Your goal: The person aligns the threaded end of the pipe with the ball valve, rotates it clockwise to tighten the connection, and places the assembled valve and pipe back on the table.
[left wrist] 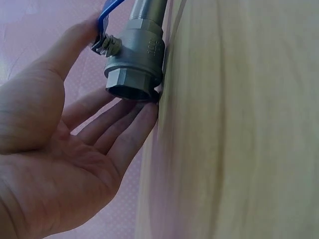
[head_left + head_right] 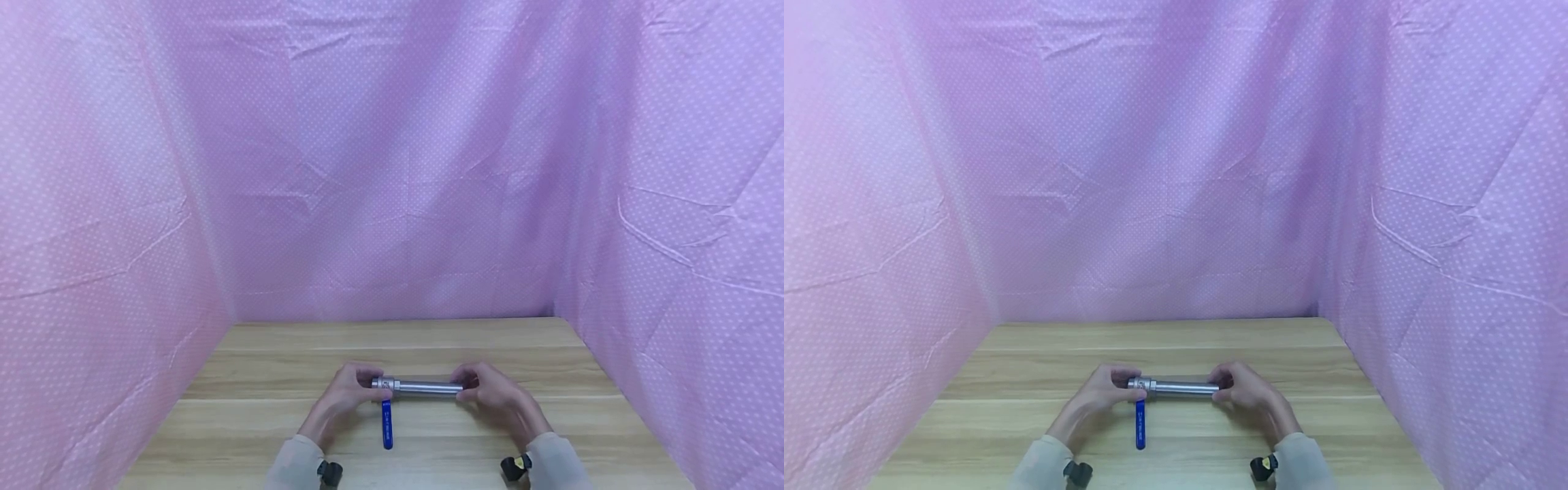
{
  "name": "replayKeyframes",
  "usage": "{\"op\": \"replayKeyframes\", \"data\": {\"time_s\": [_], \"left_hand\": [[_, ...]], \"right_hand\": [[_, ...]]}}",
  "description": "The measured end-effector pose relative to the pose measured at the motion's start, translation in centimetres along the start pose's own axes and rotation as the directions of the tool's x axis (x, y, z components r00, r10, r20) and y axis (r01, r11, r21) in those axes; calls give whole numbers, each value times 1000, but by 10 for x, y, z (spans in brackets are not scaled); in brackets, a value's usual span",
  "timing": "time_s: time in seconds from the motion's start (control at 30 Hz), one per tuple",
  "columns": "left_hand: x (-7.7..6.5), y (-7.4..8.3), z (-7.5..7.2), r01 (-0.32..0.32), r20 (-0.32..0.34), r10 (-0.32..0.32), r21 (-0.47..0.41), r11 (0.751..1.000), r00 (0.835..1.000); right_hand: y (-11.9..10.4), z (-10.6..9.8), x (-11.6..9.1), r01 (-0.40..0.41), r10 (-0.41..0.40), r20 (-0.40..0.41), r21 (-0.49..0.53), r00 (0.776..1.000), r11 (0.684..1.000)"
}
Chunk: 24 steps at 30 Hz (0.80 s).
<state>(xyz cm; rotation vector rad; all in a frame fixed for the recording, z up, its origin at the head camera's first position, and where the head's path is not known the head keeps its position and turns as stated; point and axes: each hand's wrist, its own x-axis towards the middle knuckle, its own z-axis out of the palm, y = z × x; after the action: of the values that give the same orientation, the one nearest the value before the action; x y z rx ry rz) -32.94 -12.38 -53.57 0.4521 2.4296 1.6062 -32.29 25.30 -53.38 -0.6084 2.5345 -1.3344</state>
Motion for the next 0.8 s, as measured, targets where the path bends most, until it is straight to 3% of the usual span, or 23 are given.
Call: {"op": "replayKeyframes", "data": {"time_s": [0.23,0.37,0.47,0.63,0.8], "left_hand": [[0,1,-2,-24,51,25,-12,1000,998],[0,2,-1,-27,41,28,-28,999,999],[0,4,0,-24,2,24,-24,999,1000],[-1,12,2,-42,-117,48,60,997,992],[-1,22,1,-114,-184,144,162,980,972]], "right_hand": [[-3,-1,-1,-24,23,16,65,1000,998],[-3,-3,-4,-25,24,4,37,1000,999],[-4,-5,-5,-6,6,-19,2,1000,1000],[-9,-7,-4,5,-8,-63,-41,998,999],[-18,-10,-3,1,-19,-144,-123,989,992]]}}
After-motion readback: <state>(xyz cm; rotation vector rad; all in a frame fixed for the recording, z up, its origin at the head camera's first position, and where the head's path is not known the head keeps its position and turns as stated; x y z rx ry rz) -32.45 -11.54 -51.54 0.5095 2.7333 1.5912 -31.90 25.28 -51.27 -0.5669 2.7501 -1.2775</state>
